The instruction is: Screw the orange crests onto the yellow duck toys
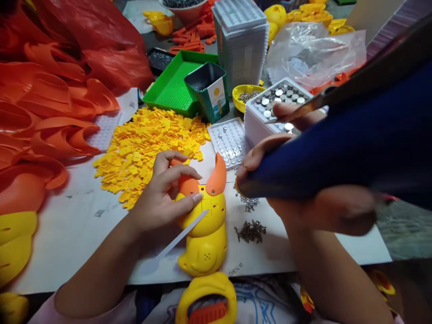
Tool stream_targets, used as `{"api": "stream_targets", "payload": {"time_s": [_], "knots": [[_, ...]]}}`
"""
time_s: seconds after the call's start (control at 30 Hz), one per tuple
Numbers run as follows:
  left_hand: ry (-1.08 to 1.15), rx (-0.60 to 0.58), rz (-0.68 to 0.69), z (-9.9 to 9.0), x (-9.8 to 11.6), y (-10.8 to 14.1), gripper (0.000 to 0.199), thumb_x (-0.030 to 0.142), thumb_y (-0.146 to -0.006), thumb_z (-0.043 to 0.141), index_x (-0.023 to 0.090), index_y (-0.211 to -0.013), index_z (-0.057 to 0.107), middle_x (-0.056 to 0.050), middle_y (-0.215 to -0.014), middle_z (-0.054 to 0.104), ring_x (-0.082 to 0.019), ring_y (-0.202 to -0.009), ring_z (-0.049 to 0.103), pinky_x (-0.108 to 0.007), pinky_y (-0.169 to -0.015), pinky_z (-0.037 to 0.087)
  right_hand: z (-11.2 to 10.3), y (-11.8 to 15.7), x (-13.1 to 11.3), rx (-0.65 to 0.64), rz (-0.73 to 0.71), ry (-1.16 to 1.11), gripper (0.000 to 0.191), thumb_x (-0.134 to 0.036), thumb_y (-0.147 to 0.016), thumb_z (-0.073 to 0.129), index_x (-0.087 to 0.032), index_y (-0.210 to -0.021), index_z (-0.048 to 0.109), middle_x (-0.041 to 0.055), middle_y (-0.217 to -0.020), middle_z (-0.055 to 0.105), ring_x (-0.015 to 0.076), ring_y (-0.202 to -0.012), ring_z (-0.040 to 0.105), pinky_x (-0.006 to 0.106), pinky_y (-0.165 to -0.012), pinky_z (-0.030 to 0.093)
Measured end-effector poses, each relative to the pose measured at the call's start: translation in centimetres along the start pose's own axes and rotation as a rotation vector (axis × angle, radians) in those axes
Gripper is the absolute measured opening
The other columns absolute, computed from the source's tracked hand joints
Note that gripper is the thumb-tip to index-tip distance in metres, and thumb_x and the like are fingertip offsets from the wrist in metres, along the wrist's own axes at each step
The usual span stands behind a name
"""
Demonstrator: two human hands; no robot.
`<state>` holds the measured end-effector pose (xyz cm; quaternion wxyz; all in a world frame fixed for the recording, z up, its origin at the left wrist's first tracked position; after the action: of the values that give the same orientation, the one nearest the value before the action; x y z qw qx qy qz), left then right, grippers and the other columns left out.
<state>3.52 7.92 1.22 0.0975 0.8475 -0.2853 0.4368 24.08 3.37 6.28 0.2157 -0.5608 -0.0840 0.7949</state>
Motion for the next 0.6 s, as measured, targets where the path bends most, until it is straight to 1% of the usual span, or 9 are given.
{"api": "stream_targets", "payload": {"time_s": [0.07,0.13,0.23,0.3,0.37,0.47,0.53,0.6], "knots": [[0.042,0.041,-0.003,0.0,-0.2,-0.1,0.02,0.03,-0.077,0.069,0.024,-0.094,0.063,-0.005,-0.123,0.033,-0.027,-0.131,0.035,-0.042,-0.111,0.037,0.2,-0.1,0.7,-0.04,-0.031,-0.073,0.057,-0.059,-0.065,0.074,-0.026,-0.111,0.066,0.0044,-0.076,0.073,0.0301,-0.059,0.069,0.049,-0.044,0.059],[0.126,0.1,-0.013,-0.1,-0.5,-0.1,0.028,0.033,-0.077,0.07,0.025,-0.102,0.062,-0.006,-0.124,0.035,-0.028,-0.132,0.035,-0.043,-0.111,0.037,0.0,-0.1,1.3,-0.025,-0.05,-0.055,0.058,-0.061,-0.064,0.074,-0.026,-0.11,0.067,0.0031,-0.076,0.073,0.0279,-0.059,0.068,0.045,-0.043,0.06],[0.276,0.16,-0.041,-0.2,-1.3,-0.1,0.043,0.036,-0.078,0.071,0.028,-0.118,0.056,-0.006,-0.124,0.038,-0.025,-0.128,0.041,-0.038,-0.103,0.045,-0.1,-0.2,1.6,0.014,-0.088,0.029,0.059,-0.065,-0.063,0.074,-0.027,-0.107,0.067,0.0026,-0.074,0.072,0.0279,-0.056,0.066,0.046,-0.044,0.06],[0.333,0.159,-0.063,-0.1,-1.7,0.0,0.045,0.035,-0.08,0.07,0.029,-0.121,0.054,-0.006,-0.126,0.039,-0.023,-0.125,0.044,-0.033,-0.096,0.048,0.0,-0.2,1.5,0.026,-0.12,0.057,0.059,-0.066,-0.064,0.072,-0.027,-0.108,0.068,0.0021,-0.072,0.071,0.027,-0.053,0.065,0.045,-0.044,0.059],[0.365,0.156,-0.098,0.0,-2.0,0.0,0.043,0.034,-0.08,0.07,0.03,-0.12,0.053,-0.005,-0.127,0.042,-0.022,-0.121,0.047,-0.031,-0.092,0.049,0.1,-0.2,1.8,0.025,-0.117,0.058,0.056,-0.064,-0.065,0.073,-0.029,-0.108,0.068,0.0016,-0.072,0.071,0.0262,-0.053,0.065,0.045,-0.045,0.06],[0.456,0.147,-0.177,0.3,-2.4,-0.1,0.043,0.032,-0.079,0.069,0.026,-0.118,0.053,-0.006,-0.125,0.048,-0.02,-0.11,0.054,-0.031,-0.088,0.05,0.2,-0.1,2.1,0.034,-0.105,0.034,0.051,-0.063,-0.064,0.074,-0.032,-0.104,0.069,0.0009,-0.073,0.072,0.0258,-0.052,0.064,0.044,-0.042,0.059],[0.552,0.141,-0.224,0.6,-2.5,-0.2,0.044,0.03,-0.077,0.069,0.024,-0.117,0.052,-0.006,-0.12,0.051,-0.018,-0.098,0.057,-0.031,-0.082,0.052,0.0,0.0,2.1,0.06,-0.111,0.025,0.055,-0.065,-0.065,0.071,-0.028,-0.106,0.067,0.0024,-0.072,0.071,0.0269,-0.05,0.063,0.044,-0.038,0.056],[0.632,0.14,-0.25,0.7,-2.4,-0.3,0.044,0.028,-0.075,0.07,0.023,-0.114,0.052,-0.006,-0.114,0.054,-0.015,-0.086,0.058,-0.029,-0.074,0.054,-0.2,0.2,1.8,0.075,-0.105,0.019,0.058,-0.068,-0.071,0.064,-0.025,-0.11,0.065,0.0037,-0.072,0.07,0.0278,-0.052,0.064,0.046,-0.038,0.056]]}}
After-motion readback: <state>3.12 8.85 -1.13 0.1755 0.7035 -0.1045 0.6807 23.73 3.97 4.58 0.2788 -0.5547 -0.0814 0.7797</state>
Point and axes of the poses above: each hand's wrist, its own y-axis away from the middle knuckle, its own z-axis out of the palm, x = y × z, the point moved 8 cm from there along -y, towards the middle knuckle
